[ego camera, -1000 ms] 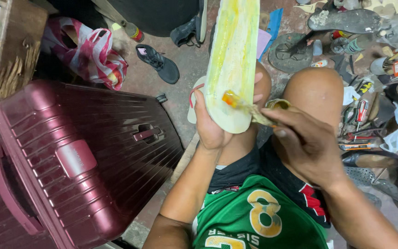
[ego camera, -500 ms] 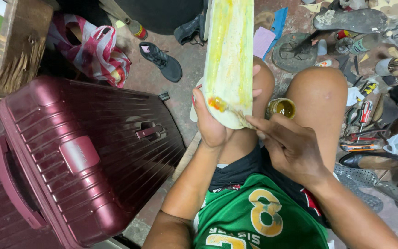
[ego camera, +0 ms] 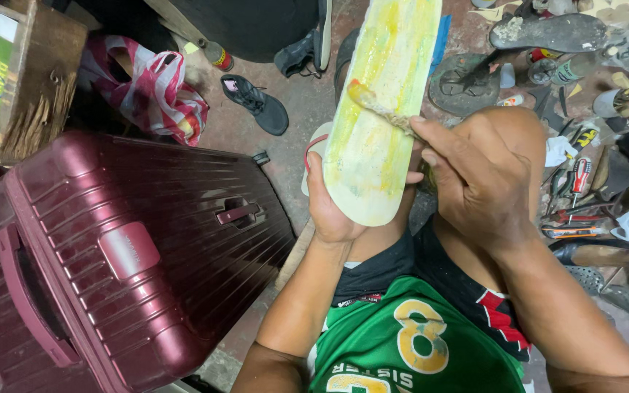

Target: The person holds a white shoe insole and uses a brush to apply a yellowish liquid from a small jar onto its surface. They repeatedly dip the brush into the jar and spread the liquid across the insole. At one point, they pour more liquid from a metal can into the jar before continuing to apply it.

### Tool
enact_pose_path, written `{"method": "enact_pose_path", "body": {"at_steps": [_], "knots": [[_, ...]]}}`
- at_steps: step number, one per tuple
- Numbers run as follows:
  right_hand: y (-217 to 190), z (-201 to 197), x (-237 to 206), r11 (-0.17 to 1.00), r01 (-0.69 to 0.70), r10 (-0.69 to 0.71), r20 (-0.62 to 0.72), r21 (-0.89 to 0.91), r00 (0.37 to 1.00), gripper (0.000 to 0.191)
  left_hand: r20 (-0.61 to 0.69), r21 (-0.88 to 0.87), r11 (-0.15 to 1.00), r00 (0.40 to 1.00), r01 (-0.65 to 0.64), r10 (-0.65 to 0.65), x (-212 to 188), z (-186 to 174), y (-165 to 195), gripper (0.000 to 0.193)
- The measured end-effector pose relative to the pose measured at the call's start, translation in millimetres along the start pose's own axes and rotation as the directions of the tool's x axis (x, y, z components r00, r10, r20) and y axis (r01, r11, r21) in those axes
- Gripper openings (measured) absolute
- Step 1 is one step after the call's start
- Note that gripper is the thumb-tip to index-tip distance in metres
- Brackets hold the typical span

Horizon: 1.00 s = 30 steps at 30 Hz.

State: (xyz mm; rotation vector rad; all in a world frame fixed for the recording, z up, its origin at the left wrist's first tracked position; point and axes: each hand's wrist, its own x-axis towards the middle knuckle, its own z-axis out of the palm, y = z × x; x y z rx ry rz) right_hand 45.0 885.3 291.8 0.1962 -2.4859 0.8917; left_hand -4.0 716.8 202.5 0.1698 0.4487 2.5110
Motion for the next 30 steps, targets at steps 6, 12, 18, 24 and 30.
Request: {"method": "enact_pose_path", "body": {"at_steps": [6, 12, 18, 24, 30], "knots": [[5.6, 4.2, -3.4, 0.998, 0.046, -0.049, 0.108, 0.031, 0.993, 0.045, 0.008, 0.027, 0.999, 1.0, -0.02, 0.02, 3.1, 2.0, 1.6, 0.093], [11.1, 0.9, -4.2, 0.989, 0.056, -0.088, 0.249, 0.134, 0.965, 0.052, 0.03, -0.037, 0.999, 0.999, -0.016, 0.017, 6.7, 3.6, 9.7, 0.091], [19.7, -2.1, 0.5, 0.958, -0.019, -0.058, 0.258, 0.287, 0.964, 0.047, 0.065, -0.02, 1.0, 0.998, 0.005, -0.003, 5.0, -1.4, 9.5, 0.092], [19.3, 0.9, -2.4, 0.956, 0.018, -0.116, 0.324, 0.292, 0.939, 0.047, 0.063, -0.038, 0.999, 0.997, 0.034, -0.032, 6.0, -11.1, 12.1, 0.093], [18.2, 1.2, -1.7, 0.901, -0.076, -0.065, 0.307, 0.426, 0.949, 0.04, 0.1, -0.15, 0.988, 0.994, 0.046, -0.031, 10.7, -14.2, 15.6, 0.09]]}}
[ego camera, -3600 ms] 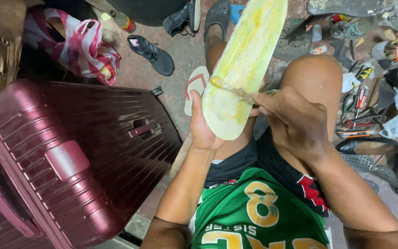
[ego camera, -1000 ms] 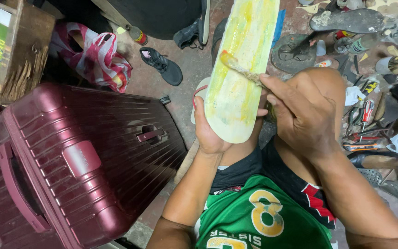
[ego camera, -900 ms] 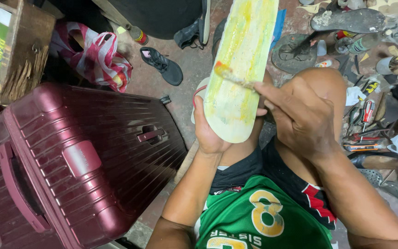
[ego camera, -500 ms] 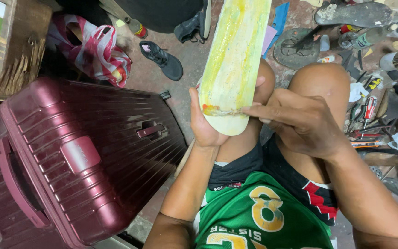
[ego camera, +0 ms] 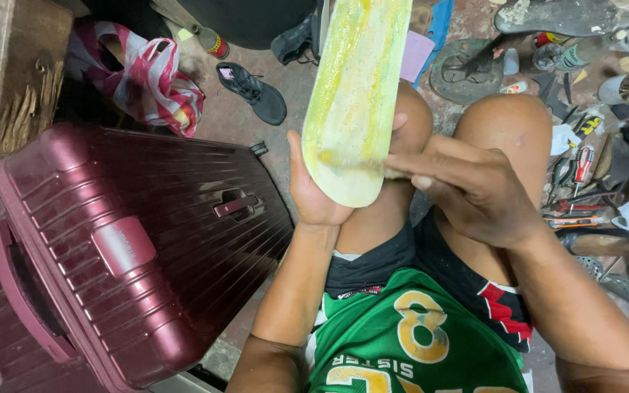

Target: The person holds a white shoe insole and uses a brush to apply a yellowish liquid from a small jar onto its surface. They repeatedly dip the brush into the jar and spread the liquid across the insole. At one point, they pour more liquid from a metal can into the jar before continuing to apply it.

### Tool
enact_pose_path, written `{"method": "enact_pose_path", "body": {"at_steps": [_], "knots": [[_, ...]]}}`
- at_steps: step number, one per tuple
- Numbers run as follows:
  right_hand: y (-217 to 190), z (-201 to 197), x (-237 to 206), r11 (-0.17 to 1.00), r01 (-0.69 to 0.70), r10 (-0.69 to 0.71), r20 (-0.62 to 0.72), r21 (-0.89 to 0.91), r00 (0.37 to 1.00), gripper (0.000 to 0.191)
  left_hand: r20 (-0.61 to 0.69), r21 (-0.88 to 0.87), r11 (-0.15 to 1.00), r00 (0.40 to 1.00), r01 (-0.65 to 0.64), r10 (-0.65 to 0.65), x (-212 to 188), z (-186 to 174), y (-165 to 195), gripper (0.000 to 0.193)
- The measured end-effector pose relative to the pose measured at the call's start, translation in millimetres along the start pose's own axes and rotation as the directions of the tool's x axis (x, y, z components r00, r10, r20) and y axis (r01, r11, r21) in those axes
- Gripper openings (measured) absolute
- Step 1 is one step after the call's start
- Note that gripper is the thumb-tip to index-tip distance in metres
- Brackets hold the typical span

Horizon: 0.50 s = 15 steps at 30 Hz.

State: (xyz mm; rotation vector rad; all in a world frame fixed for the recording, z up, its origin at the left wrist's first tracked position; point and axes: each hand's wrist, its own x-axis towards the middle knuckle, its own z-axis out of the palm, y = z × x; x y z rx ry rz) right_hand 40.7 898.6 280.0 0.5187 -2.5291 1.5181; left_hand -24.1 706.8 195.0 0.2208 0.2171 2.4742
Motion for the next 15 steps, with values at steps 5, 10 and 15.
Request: {"method": "enact_pose_path", "body": {"at_steps": [5, 10, 15], "knots": [[0.1, 16.4, 1.5, 0.971, -0.125, 0.115, -0.058, -0.205, 0.992, 0.038, -0.107, 0.166, 0.986, 0.993, -0.028, 0.046, 0.1, 2.0, -3.7, 0.093], [4.6, 11.9, -0.8, 0.998, -0.032, 0.036, 0.076, -0.051, 0.996, 0.042, -0.041, 0.125, 0.992, 0.999, -0.029, 0.035, 0.7, -4.9, 1.9, 0.091], [7.1, 24.3, -3.7, 0.992, -0.096, 0.094, -0.027, -0.08, 0.995, 0.046, -0.091, 0.144, 0.989, 0.994, -0.042, 0.055, 1.5, -12.6, -0.4, 0.092]]}}
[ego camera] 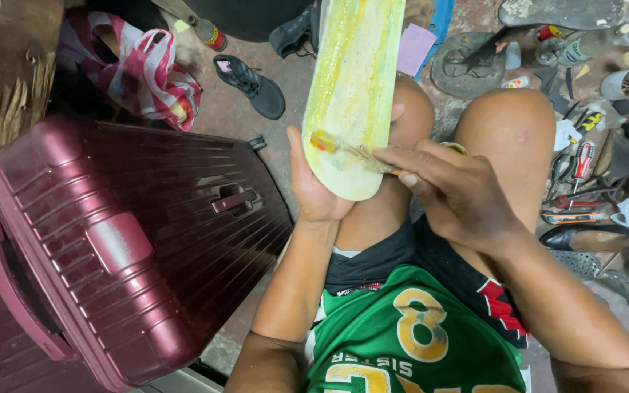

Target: The person holds a white shoe insole and uses a brush to apply a yellowish liquid from a small jar onto its surface. They repeatedly dip the brush into the jar and spread the liquid across the insole. At one point, they pour more liquid from a metal can into the jar before continuing to apply it.

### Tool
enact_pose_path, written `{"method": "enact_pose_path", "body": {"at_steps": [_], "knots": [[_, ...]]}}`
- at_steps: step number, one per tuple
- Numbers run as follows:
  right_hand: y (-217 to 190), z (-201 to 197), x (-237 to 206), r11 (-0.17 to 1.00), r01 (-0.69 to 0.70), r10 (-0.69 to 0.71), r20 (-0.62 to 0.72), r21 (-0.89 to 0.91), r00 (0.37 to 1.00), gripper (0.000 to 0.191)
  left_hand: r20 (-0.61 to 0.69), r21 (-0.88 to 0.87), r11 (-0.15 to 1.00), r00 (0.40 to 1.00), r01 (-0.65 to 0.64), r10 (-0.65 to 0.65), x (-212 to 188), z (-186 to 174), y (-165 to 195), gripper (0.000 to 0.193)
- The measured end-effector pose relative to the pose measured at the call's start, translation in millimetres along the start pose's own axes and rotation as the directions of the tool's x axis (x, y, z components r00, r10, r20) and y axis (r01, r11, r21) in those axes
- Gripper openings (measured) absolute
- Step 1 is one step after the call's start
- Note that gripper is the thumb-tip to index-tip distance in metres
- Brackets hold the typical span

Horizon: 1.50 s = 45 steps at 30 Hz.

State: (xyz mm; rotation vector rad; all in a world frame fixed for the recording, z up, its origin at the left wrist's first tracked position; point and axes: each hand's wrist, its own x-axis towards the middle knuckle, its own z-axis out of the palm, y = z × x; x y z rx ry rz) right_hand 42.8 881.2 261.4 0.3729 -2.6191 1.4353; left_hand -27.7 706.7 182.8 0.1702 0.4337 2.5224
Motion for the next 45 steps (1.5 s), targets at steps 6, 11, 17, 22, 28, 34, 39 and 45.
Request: {"method": "enact_pose_path", "body": {"at_steps": [6, 11, 17, 22, 28, 34, 39, 45], "knots": [[-2.5, 8.3, -20.5, 0.966, -0.052, 0.082, 0.11, -0.253, 0.991, 0.06, -0.013, -0.003, 0.999, 0.999, -0.051, 0.051, 9.4, -7.3, 7.7, 0.089], [-0.4, 1.1, -28.4, 0.988, -0.041, 0.047, 0.036, -0.148, 0.998, 0.065, -0.021, -0.019, 0.998, 0.998, -0.054, 0.054, 10.4, -8.1, 8.9, 0.087], [4.6, 14.6, -26.6, 0.962, 0.066, -0.062, 0.023, -0.266, 0.998, 0.062, 0.004, -0.019, 0.999, 0.999, -0.046, 0.046, 5.4, -6.5, 0.3, 0.086], [7.1, -8.9, -41.7, 0.924, 0.086, -0.039, 0.133, -0.373, 0.99, 0.059, -0.067, -0.036, 0.998, 0.996, -0.057, 0.055, 10.1, -17.8, 8.2, 0.085], [-6.8, -81.3, -53.0, 0.932, -0.147, 0.144, -0.032, -0.332, 0.989, 0.028, -0.023, 0.048, 0.992, 0.993, -0.114, 0.116, 10.6, -29.5, 14.3, 0.088], [-4.9, -95.2, -32.8, 0.604, -0.163, 0.356, 0.081, -0.78, 0.931, 0.019, -0.165, 0.089, 0.992, 0.981, -0.086, 0.1, 8.2, -31.5, 20.6, 0.089], [28.8, -55.4, 10.4, 0.553, -0.054, 0.443, 0.239, -0.831, 0.864, 0.013, -0.182, 0.055, 0.996, 0.98, -0.071, 0.08, 3.9, -29.1, 28.0, 0.088], [38.6, -84.4, 4.1, 0.776, -0.092, 0.395, 0.366, -0.624, 0.842, 0.026, -0.107, -0.006, 0.999, 0.993, -0.053, 0.052, -1.8, -30.7, 33.1, 0.091]]}}
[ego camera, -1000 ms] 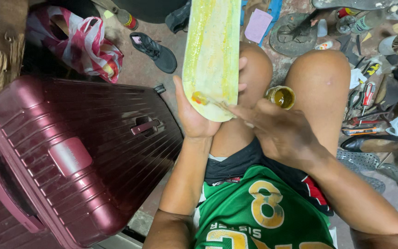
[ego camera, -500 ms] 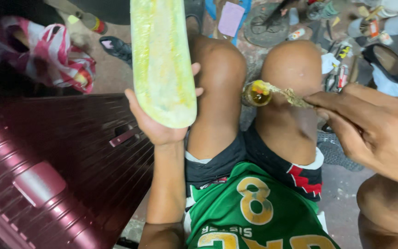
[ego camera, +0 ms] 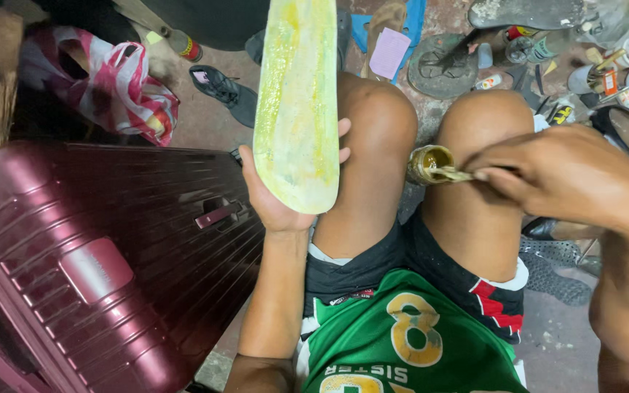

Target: The person holds a white shoe insole and uses a brush to apply a yellowish liquid from a small jar onto its surface. They repeatedly dip the brush into the jar and spread the liquid across the insole. At one point, they pour more liquid from a metal can into the jar before continuing to apply it.

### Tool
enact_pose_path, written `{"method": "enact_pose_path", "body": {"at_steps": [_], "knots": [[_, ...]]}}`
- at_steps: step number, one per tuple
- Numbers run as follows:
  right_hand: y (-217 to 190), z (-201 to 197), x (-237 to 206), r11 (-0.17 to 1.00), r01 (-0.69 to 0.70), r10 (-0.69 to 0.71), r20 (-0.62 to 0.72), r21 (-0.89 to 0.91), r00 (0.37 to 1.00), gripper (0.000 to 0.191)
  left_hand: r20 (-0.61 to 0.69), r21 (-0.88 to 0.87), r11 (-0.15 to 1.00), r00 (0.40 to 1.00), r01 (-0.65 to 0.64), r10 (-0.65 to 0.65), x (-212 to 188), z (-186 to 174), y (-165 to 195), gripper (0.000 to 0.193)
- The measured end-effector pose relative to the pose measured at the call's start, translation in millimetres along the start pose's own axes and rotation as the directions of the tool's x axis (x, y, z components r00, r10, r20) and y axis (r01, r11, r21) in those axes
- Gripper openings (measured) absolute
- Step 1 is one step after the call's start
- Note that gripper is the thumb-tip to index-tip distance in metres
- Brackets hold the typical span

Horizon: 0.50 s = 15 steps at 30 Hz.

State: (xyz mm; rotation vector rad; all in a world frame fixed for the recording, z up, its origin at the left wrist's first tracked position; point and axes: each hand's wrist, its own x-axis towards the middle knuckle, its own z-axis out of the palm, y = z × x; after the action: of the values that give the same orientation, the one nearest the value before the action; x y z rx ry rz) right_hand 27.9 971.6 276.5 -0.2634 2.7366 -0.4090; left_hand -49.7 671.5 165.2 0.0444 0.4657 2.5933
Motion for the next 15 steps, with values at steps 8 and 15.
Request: {"method": "enact_pose_path", "body": {"at_steps": [8, 15], "knots": [[92.1, 55.6, -105.1, 0.768, 0.158, -0.018, -0.225, 0.621, 0.974, 0.031, 0.063, -0.137, 0.99, 0.998, 0.025, -0.017, 8.7, -2.7, -13.9, 0.087], [95.1, 121.2, -120.2, 0.059, 0.499, 0.208, -0.5, 0.864, 0.841, 0.026, 0.084, -0.252, 0.965, 0.995, 0.073, -0.053, 14.2, 10.7, -24.6, 0.086]]}}
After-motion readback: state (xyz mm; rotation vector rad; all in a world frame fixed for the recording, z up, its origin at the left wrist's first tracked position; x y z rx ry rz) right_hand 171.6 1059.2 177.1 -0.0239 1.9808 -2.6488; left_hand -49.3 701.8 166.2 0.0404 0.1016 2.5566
